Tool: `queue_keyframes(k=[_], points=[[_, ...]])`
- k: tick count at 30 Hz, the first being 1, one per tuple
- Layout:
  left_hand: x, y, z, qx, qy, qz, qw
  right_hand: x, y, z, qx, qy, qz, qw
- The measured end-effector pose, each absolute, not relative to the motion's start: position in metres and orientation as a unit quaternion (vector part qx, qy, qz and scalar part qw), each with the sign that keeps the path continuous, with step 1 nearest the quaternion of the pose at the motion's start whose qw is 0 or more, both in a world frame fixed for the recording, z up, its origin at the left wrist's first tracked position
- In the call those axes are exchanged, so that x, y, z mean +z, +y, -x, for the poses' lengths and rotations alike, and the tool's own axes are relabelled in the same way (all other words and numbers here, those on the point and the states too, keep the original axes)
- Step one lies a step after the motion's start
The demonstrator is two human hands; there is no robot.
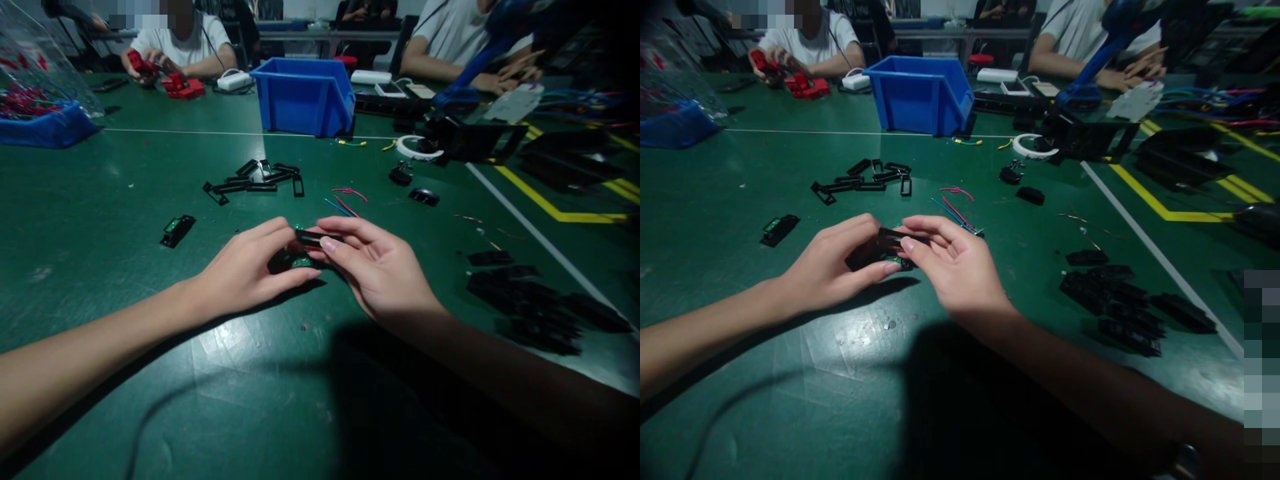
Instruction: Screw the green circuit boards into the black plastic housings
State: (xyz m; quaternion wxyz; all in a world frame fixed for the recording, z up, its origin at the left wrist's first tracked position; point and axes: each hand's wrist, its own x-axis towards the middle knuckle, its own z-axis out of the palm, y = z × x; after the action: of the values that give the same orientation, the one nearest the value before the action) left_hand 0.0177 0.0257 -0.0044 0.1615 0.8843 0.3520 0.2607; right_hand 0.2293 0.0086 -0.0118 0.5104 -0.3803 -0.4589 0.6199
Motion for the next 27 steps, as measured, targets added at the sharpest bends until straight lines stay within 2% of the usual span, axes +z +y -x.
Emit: queue_keyframes(k=[4, 12, 21, 27], points=[[0.0, 0.025, -0.018, 0.327, 0.359, -0.858, 0.167, -0.007, 0.005, -0.228, 0.576, -0.508, 0.395, 0.504], [0.001, 0.024, -0.018, 0.355, 0.341, -0.856, 0.156, -0.004, 0.002, -0.227, 0.559, -0.528, 0.393, 0.504], [-0.004, 0.024, -0.018, 0.462, 0.378, -0.78, 0.19, 0.0, 0.006, -0.231, 0.521, -0.536, 0.433, 0.504], [-0.004, 0.024, -0.017, 0.446, 0.363, -0.794, 0.2, -0.001, 0.008, -0.231, 0.526, -0.538, 0.439, 0.491]])
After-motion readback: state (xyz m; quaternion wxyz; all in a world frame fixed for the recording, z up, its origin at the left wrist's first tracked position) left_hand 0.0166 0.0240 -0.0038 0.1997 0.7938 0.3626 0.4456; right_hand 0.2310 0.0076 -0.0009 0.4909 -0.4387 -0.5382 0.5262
